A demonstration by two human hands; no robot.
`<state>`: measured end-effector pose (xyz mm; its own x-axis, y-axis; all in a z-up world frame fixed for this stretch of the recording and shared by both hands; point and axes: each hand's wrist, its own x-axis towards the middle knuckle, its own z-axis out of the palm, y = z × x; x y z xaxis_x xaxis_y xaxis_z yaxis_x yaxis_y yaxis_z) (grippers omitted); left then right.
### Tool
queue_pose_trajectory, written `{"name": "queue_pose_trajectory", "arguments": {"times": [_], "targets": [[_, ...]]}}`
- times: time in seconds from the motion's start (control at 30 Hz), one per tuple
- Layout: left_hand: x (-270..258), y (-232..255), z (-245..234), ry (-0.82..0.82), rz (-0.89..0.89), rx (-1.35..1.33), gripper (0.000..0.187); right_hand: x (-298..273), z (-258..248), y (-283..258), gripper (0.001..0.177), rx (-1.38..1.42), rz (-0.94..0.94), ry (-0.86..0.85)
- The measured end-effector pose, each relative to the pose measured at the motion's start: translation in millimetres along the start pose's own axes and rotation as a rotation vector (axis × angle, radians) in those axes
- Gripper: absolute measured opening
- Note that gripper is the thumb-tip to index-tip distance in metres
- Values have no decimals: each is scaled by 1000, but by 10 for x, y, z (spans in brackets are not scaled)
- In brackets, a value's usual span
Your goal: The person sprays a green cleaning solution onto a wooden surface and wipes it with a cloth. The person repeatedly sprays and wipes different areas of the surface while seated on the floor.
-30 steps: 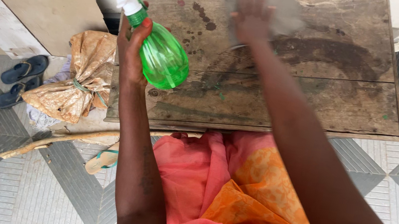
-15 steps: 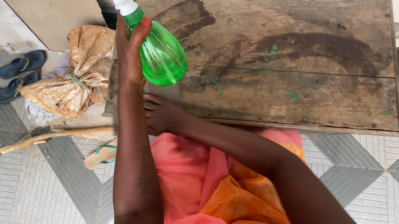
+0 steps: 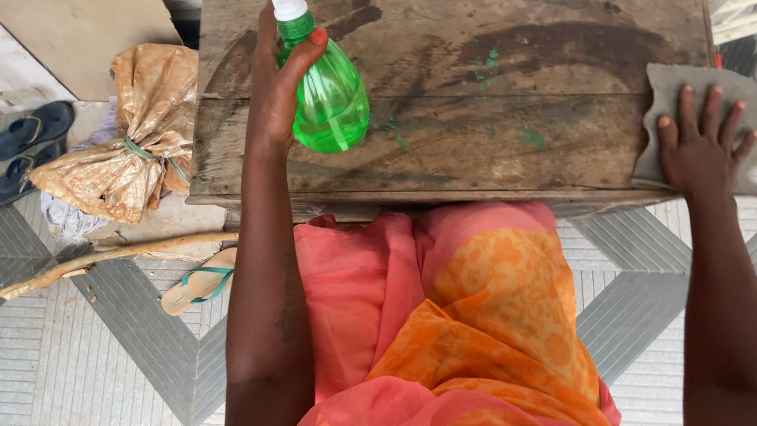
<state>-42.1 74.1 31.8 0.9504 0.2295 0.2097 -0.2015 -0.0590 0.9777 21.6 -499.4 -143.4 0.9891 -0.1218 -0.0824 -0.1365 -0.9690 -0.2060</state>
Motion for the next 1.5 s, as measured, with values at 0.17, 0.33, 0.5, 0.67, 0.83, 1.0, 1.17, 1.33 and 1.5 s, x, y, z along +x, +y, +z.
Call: {"name": "queue_pose_trajectory", "arguments": {"times": [0.17, 0.33, 0.5, 0.67, 0.83, 1.0, 1.17, 1.33, 1.5], "targets": [[46, -44, 279, -64, 8, -58, 95, -2, 564, -579, 75, -35, -139, 216], [96, -76, 617, -147, 23, -69, 101, -676, 862, -2407, 73, 94, -648, 381], [182, -222, 1001, -191, 19, 17, 104, -1535, 835, -3571, 65, 109, -853, 154], [215, -298, 1346, -271, -7, 18, 108, -1423, 780, -3382, 52, 34, -1035, 121], [202, -200, 1530, -266, -95, 24, 112, -621, 605, -2306, 60, 3, -784, 110], [273, -227, 1494, -259, -80, 116, 114, 344, 196, -853, 65, -41, -298, 41], [326, -261, 1381, -252, -37, 95, 114, 1040, 27, -461, 67, 20, 187, -15], [322, -157, 1384, -245, -50, 71, 111, 1328, 424, -1622, 72, 91, -49, 56], [348, -203, 1489, -257, -57, 30, 110, 571, 634, -3274, 69, 11, -661, 146]]}}
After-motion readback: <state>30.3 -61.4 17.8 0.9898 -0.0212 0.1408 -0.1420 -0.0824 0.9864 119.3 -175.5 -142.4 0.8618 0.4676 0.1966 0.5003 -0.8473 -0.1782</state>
